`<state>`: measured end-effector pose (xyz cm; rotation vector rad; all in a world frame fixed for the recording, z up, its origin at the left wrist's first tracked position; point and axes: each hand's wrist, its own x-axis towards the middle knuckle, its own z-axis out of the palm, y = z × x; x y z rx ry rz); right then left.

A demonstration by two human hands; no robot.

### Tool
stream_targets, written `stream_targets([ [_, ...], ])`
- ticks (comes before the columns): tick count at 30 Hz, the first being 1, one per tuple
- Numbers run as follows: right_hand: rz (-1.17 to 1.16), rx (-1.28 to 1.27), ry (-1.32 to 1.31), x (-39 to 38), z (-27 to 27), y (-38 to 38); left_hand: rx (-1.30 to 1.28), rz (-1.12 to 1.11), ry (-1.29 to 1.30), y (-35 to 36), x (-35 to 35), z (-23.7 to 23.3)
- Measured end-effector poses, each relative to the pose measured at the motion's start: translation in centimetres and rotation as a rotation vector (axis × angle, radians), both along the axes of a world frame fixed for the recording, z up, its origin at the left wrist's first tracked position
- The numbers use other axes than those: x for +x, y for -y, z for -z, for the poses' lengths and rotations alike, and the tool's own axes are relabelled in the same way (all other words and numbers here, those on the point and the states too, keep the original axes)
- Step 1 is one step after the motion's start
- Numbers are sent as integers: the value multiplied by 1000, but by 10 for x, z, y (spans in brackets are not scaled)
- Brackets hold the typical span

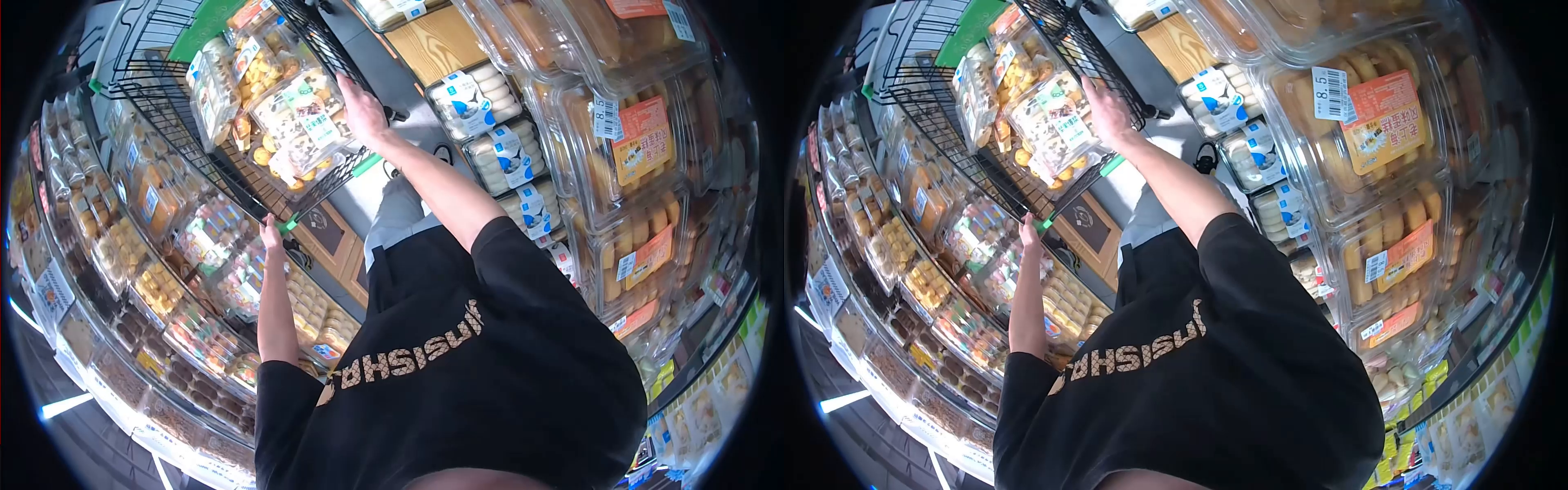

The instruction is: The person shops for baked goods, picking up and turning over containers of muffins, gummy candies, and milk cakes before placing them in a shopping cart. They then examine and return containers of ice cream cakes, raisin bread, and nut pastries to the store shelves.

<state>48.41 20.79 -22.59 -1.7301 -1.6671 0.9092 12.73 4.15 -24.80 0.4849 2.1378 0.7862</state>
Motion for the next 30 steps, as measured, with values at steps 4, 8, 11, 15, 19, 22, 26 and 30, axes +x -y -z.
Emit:
stream_targets([
  [4, 16, 4, -5, -5, -2, -4, -2, -35, 17, -7, -6, 1],
  [8, 45, 2, -33, -9, -5, -13, 57, 27, -44, -18, 1, -9],
  [11, 26, -12, -42, -12, -16, -25, 141, 23, -22, -31, 2, -13],
  [15, 48, -27, 2, -18, -14, -42, 207, 21, 81, -40, 0, -5],
  [19, 33, -102, -22, -18, -24, -59, 208, 33, 17, -52, 2, 1],
  [22, 24, -103, -44, -18, -16, -71, 153, 17, -5, -68, 17, -18],
  [26, 17, -73, -28, -17, -13, -90, 76, 127, -180, -90, 25, -34],
  [30, 9, -136, -68, -17, -17, -104, 65, 113, -189, -109, 34, -48],
])
